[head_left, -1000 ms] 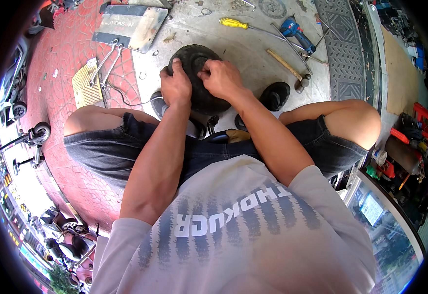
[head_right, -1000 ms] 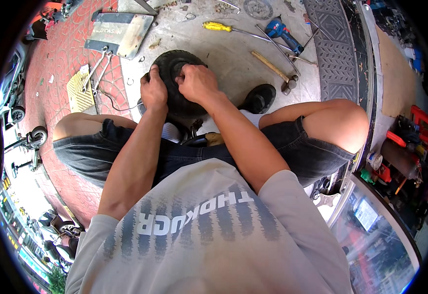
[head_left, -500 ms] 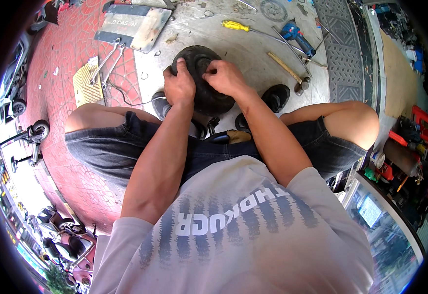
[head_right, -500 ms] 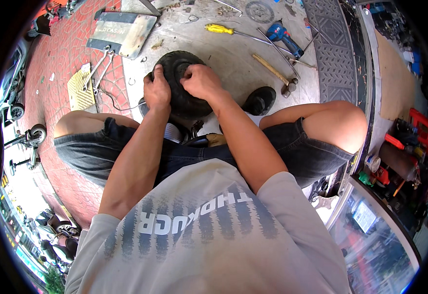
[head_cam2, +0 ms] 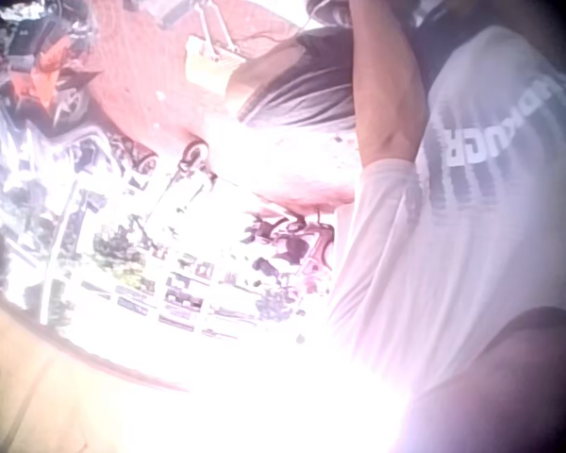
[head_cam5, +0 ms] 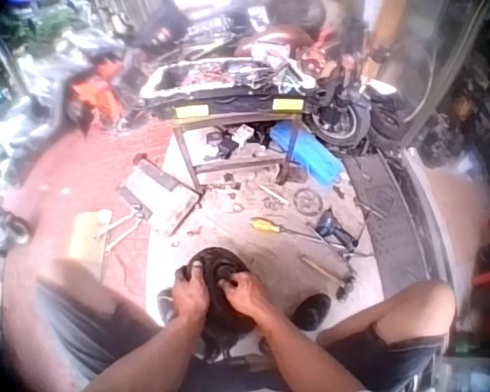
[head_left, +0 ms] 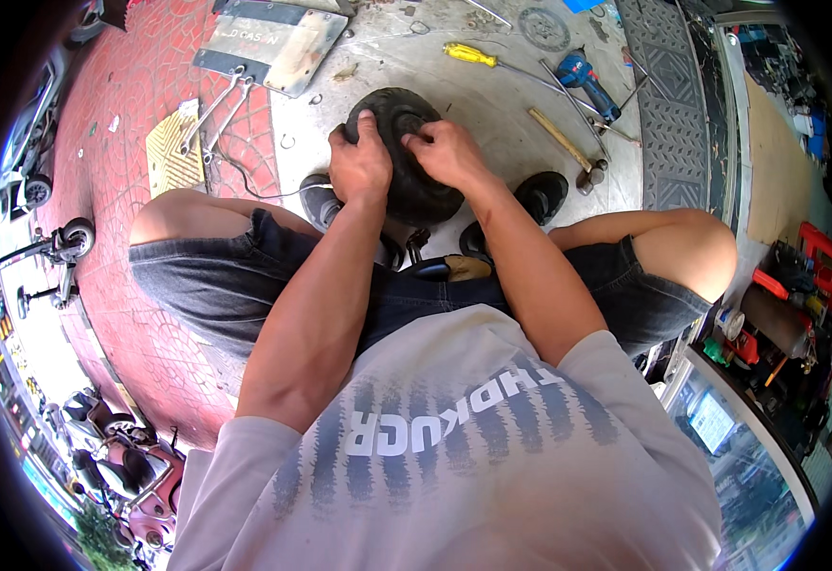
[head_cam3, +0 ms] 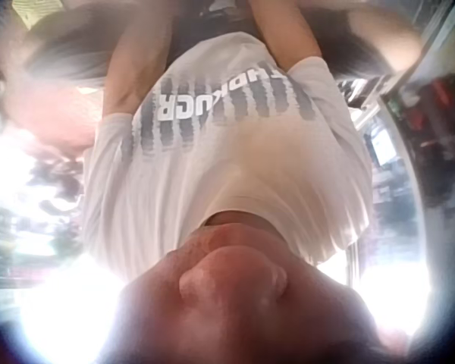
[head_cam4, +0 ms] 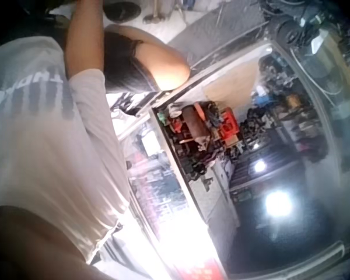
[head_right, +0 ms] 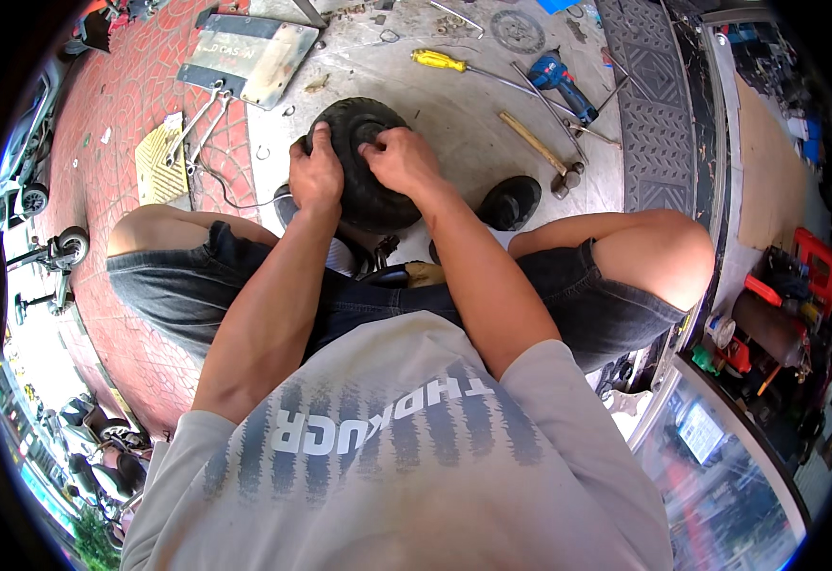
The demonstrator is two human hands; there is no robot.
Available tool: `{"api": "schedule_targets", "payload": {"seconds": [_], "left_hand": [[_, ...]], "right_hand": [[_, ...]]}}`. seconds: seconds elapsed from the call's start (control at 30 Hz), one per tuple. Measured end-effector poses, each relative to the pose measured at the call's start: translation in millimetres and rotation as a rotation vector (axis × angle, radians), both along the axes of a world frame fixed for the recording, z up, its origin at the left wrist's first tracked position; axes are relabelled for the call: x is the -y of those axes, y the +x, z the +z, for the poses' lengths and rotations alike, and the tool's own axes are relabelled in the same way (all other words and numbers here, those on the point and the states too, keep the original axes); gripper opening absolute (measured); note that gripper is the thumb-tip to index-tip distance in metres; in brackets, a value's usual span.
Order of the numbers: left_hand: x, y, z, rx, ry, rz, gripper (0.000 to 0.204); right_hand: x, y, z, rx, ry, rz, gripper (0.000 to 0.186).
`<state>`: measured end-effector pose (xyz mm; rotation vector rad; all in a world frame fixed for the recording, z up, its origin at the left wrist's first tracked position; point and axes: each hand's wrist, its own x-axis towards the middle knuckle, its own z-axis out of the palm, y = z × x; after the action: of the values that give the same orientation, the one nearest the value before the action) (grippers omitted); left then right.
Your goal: The person disassembles and works on an electric scooter hub motor, pulling the internal coil and magnet assembly out of the tire hub and reinserting it, and hammering the central axle.
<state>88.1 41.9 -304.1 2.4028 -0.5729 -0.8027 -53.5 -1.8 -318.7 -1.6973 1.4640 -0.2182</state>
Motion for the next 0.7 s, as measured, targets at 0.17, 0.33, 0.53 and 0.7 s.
{"api": "schedule_targets", "payload": {"seconds": [0.17, 0.33, 0.53, 0.7], "left_hand": [[1.6, 4.2, -5.5, -0.033, -0.015, 0.027, 0.085], [9.1, 8.7, -10.1, -0.059, -0.008, 0.05, 0.086], [16.4, 10.1, -3.0, -0.045, 0.03, 0.064, 0.088], [16.3, 11.5, -6.2, -0.049, 0.019, 0.071, 0.088]], "right_hand": [[7.1, -9.0, -4.4, 0.554, 0.457, -0.453, 0.015], [5.7, -31.6, -2.8, 0.771, 0.517, -0.504, 0.016], [-4.7, -43.9, 10.9, 0.814, 0.633, -0.573, 0.023], [-10.4, -47.9, 10.3, 0.868, 0.704, -0.647, 0.024]]}}
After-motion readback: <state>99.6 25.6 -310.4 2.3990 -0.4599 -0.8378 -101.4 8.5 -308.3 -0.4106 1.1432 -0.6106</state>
